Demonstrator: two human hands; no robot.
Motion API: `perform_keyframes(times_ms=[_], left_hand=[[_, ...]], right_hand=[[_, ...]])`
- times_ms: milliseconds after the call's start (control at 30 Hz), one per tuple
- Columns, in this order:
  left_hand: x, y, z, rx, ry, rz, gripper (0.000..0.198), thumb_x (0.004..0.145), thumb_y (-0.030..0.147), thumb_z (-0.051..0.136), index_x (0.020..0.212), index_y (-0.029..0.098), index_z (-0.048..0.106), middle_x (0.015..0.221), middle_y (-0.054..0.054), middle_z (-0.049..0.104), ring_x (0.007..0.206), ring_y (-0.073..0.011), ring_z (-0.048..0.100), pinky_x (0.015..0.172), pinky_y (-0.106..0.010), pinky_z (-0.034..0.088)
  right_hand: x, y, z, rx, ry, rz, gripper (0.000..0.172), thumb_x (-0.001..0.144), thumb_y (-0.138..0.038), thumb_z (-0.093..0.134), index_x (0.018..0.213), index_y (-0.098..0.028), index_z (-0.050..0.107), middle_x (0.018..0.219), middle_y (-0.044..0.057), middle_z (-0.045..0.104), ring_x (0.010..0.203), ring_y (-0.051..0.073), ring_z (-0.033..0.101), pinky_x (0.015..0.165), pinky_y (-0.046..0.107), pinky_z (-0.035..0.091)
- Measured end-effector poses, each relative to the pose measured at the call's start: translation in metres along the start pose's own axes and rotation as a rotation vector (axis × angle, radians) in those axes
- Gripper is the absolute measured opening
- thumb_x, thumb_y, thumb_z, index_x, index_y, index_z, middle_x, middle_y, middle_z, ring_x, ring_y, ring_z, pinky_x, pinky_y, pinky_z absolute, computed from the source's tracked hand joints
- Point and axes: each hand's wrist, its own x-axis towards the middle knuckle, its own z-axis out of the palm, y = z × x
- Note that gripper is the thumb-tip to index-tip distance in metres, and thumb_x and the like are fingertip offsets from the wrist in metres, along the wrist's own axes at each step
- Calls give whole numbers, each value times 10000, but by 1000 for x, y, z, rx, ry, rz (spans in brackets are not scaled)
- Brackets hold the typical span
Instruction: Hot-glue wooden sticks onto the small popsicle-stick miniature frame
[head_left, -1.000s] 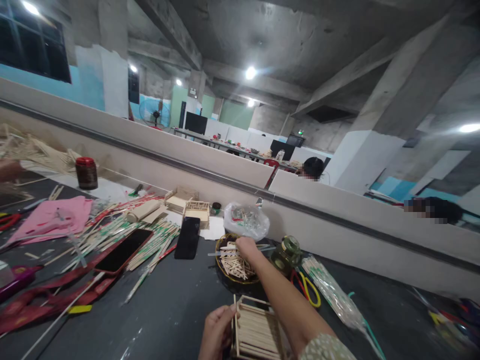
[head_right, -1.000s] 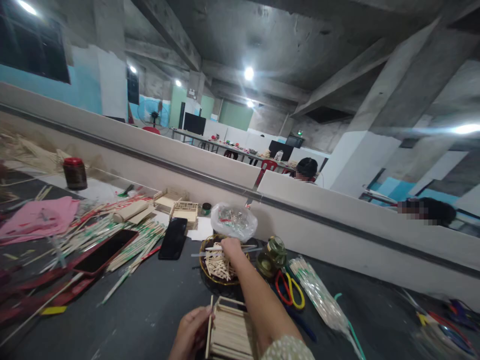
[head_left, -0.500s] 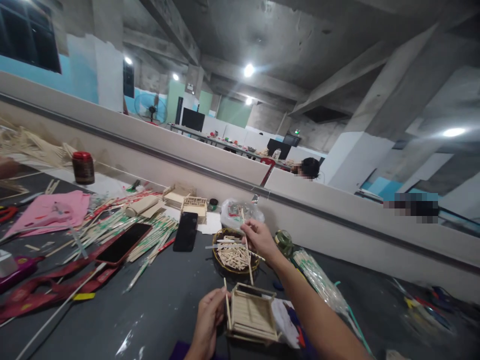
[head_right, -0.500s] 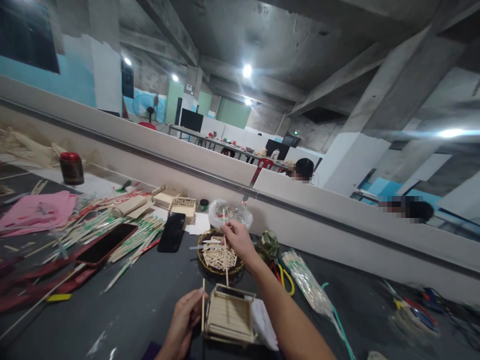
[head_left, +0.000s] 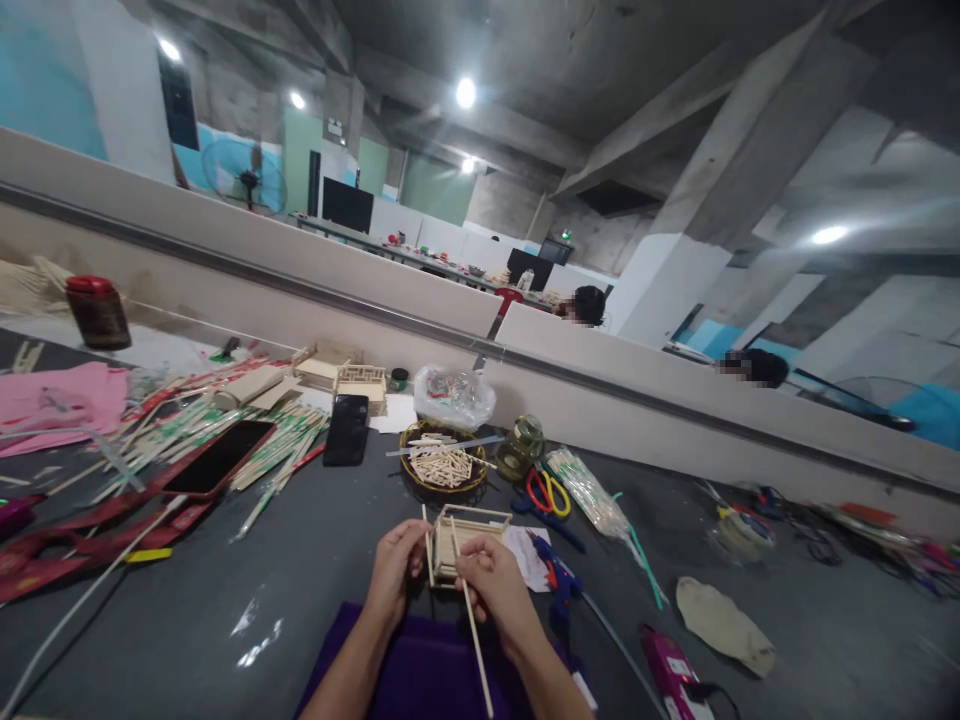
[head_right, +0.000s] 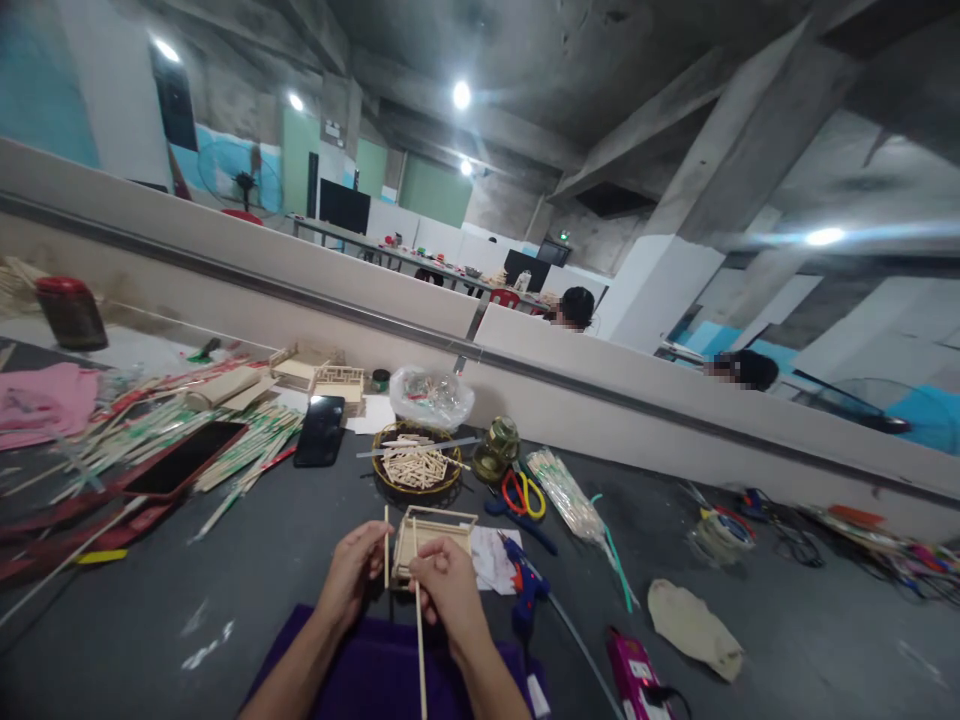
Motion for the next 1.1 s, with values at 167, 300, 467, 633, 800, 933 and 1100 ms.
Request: perform_keyframes(times_ms=[167, 300, 467, 633, 800, 933, 1100], left_hand=[[-1, -1, 0, 43, -27, -49, 328, 650, 449, 738, 671, 134, 650, 455, 67, 415, 379, -30, 287, 369, -156, 210], [1, -1, 1, 46, -36, -56, 351, 629, 465, 751, 654, 136, 634, 451, 68, 421, 368, -25, 275, 367, -158, 199], [1, 0, 3, 48, -46, -64, 384, 624, 487, 753, 602, 140, 593, 445, 78, 396, 362, -19, 256, 366, -158, 189], [-1, 3, 3, 46, -19, -60, 371, 628, 487, 745, 638, 140, 615, 456, 80, 405, 363, -21, 267, 365, -154, 199], [-3, 5, 2, 58, 45, -15, 357, 599, 475, 754, 639, 142, 632, 461, 58, 473, 373, -40, 348, 368, -157, 265], [-3, 11, 0, 90, 97, 5, 353, 589, 470, 739, 667, 139, 647, 474, 33, 527, 398, -75, 443, 393, -180, 355], [20, 42, -5, 172, 174, 98, 304, 597, 432, 720, 631, 154, 601, 495, 43, 526, 428, -83, 479, 415, -186, 395]], right_hand=[[7, 5, 9, -17, 53, -60, 448, 629, -550, 728, 801, -188, 528, 525, -40, 598, 324, 53, 401, 290, 144, 249], [13, 10, 14, -19, 65, -82, 450, 607, -552, 743, 781, -199, 524, 486, -65, 555, 313, 58, 393, 300, 152, 242], [16, 16, 18, -18, 78, -111, 432, 613, -532, 747, 767, -202, 515, 440, -89, 499, 323, 57, 368, 324, 153, 253], [17, 18, 17, -27, 74, -124, 433, 620, -527, 748, 780, -205, 507, 447, -81, 518, 327, 57, 362, 332, 156, 252], [16, 16, 16, -36, 73, -116, 440, 614, -532, 753, 783, -212, 503, 434, -87, 514, 310, 60, 352, 326, 159, 249], [15, 14, 16, -34, 84, -110, 448, 604, -541, 760, 781, -213, 513, 439, -87, 514, 310, 61, 355, 324, 158, 247], [13, 15, 17, -7, 100, -108, 476, 585, -573, 762, 762, -207, 514, 440, -84, 512, 314, 62, 377, 317, 150, 240]])
